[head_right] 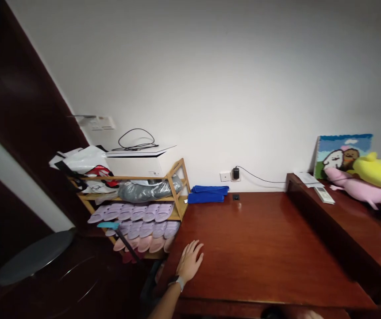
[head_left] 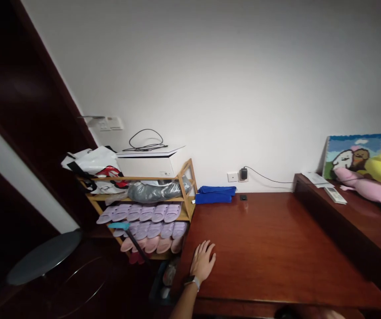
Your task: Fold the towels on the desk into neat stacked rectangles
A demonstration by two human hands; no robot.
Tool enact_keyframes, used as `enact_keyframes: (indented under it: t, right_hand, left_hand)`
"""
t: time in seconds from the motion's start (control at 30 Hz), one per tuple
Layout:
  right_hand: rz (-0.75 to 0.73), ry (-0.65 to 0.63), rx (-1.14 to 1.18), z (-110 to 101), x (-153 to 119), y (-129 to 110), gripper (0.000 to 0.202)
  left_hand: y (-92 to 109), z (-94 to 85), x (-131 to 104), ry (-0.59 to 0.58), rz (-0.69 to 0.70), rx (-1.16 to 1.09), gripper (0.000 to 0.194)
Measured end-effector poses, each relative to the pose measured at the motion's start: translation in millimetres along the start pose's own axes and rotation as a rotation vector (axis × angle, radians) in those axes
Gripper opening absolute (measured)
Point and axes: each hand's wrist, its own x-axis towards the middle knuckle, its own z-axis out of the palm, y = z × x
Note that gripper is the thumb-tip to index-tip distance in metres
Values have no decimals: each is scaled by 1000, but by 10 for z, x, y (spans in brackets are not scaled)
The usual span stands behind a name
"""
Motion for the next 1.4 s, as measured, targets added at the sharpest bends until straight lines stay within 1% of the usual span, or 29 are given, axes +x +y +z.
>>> enact_keyframes:
  t: [0.07, 0.1, 0.17, 0.2, 0.23, 0.27, 0.33, 0.43, 0.47, 0.53, 0.6, 0.63, 0.7, 0.73, 0.8, 0.9, 1.03, 1.13, 1.27, 1.33, 1.4]
  right_hand:
    - [-74, -195, -56, 503, 66, -147, 46]
    - [-137, -322, -99, 800, 109, -247, 41]
    - [-316, -563, -210, 1453, 235, -488, 33]
    - [-417, -632, -267, 1792, 325, -616, 32]
    - [-510, -654, -318, 2128, 435, -740, 32]
    - [-591, -644, -367, 2454, 564, -857, 33]
    - [-726, -581, -469, 3059, 868, -1063, 38]
    - [-859, -480, -667, 3832, 1377, -1322, 49]
    - [-885, -446, -745, 4054, 1542, -1402, 53]
    - [-889, -372, -911, 4450, 1840, -1540, 62]
    - [-861, -326, -1070, 4775, 2070, -1622, 73]
    - [-844, -322, -1138, 4909, 2152, -1631, 79]
    - [-821, -341, -1234, 5112, 2239, -1586, 88]
    - [-818, -349, -1260, 5180, 2248, -1539, 89]
    - [-830, -351, -1283, 5255, 2218, -1426, 82]
    - [-899, -352, -1295, 5268, 2135, -1307, 65]
    - [-987, -443, -1327, 5189, 2058, -1289, 64]
    - [-1034, -471, -1342, 5049, 1996, -1286, 59]
    - [-1070, -411, -1359, 4841, 1924, -1265, 51]
    - [-1064, -366, -1369, 4789, 1914, -1271, 53]
    - [-1048, -315, -1376, 4774, 1919, -1291, 59]
  left_hand:
    - [-6, 28, -20, 11, -8, -36, 42]
    - [-5, 36, -35, 10, -16, -51, 43]
    - [-6, 56, -69, 12, -41, -77, 45]
    - [-12, 75, -87, 16, -52, -86, 46]
    - [-24, 105, -106, 22, -62, -92, 46]
    - [-43, 148, -123, 36, -69, -94, 46]
    - [-104, 273, -150, 87, -69, -81, 45]
    - [-246, 524, -159, 222, -2, -27, 45]
    - [-298, 611, -155, 276, 29, -3, 46]
    - [-389, 773, -147, 374, 86, 49, 48]
    - [-448, 904, -150, 432, 110, 100, 47]
    - [-463, 955, -158, 442, 108, 118, 46]
    - [-466, 1026, -182, 430, 87, 136, 45]
    - [-460, 1047, -195, 417, 72, 138, 44]
    - [-441, 1061, -213, 394, 51, 136, 42]
    - [-425, 1027, -216, 381, 52, 125, 44]
    - [-421, 937, -207, 340, 81, 89, 53]
    - [-406, 882, -207, 317, 74, 75, 54]
    - [-390, 850, -194, 348, 78, 74, 54]
    - [-389, 840, -186, 370, 83, 75, 54]
    - [-387, 828, -185, 366, 78, 72, 53]
